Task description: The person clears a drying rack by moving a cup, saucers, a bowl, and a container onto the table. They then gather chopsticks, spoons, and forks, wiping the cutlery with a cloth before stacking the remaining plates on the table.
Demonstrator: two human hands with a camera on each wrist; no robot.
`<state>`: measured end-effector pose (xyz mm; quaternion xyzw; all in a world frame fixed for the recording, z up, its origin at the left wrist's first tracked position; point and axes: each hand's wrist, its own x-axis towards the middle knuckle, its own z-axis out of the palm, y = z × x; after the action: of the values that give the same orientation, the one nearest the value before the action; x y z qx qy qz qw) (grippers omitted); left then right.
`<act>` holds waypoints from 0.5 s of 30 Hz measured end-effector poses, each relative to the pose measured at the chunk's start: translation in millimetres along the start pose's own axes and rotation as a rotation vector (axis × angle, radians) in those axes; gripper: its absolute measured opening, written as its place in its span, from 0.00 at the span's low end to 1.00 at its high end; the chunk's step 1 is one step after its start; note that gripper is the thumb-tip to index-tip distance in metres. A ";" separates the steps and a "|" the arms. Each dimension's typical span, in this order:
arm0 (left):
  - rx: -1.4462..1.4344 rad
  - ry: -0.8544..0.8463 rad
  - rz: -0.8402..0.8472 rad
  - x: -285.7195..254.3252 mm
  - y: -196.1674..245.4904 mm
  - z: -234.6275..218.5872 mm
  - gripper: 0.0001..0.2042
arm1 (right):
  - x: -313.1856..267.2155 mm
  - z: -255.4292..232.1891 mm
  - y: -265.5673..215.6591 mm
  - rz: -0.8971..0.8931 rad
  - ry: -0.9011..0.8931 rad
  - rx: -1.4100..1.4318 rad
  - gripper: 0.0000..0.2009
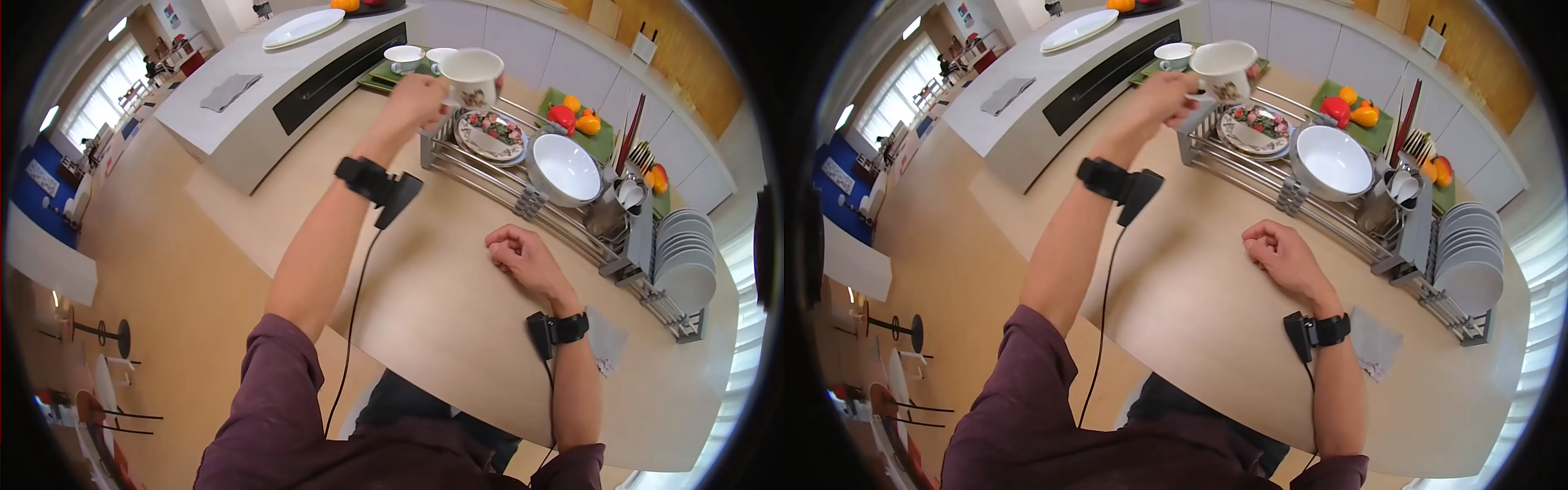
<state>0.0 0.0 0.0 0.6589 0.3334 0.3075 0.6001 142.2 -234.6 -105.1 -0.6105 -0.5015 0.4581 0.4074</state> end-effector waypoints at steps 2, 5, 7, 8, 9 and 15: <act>0.073 0.074 0.023 -17.9 14.6 -34.1 0.12 | -1.9 -1.8 -4.4 0.028 -0.013 0.038 0.08; 0.153 0.119 -0.010 -31.3 3.9 -90.6 0.13 | -2.9 -2.8 -7.0 0.041 -0.003 0.072 0.08; 0.150 0.135 -0.034 -30.1 -18.1 -119.4 0.14 | -3.9 -5.4 -3.4 0.062 0.029 0.098 0.08; 0.196 0.204 -0.057 -26.4 -29.0 -130.9 0.14 | -3.9 -7.2 -3.5 0.053 0.037 0.142 0.08; 0.241 0.276 -0.082 -21.7 -41.8 -139.5 0.13 | -4.4 -8.8 -2.6 0.043 0.042 0.185 0.08; 0.214 0.393 -0.142 13.7 -96.3 -176.7 0.13 | -3.3 -7.6 0.5 0.045 0.045 0.202 0.08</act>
<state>-141.0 120.1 -79.8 0.6212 0.5199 0.3499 0.4704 149.3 -238.2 -103.2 -0.5875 -0.4299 0.5015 0.4674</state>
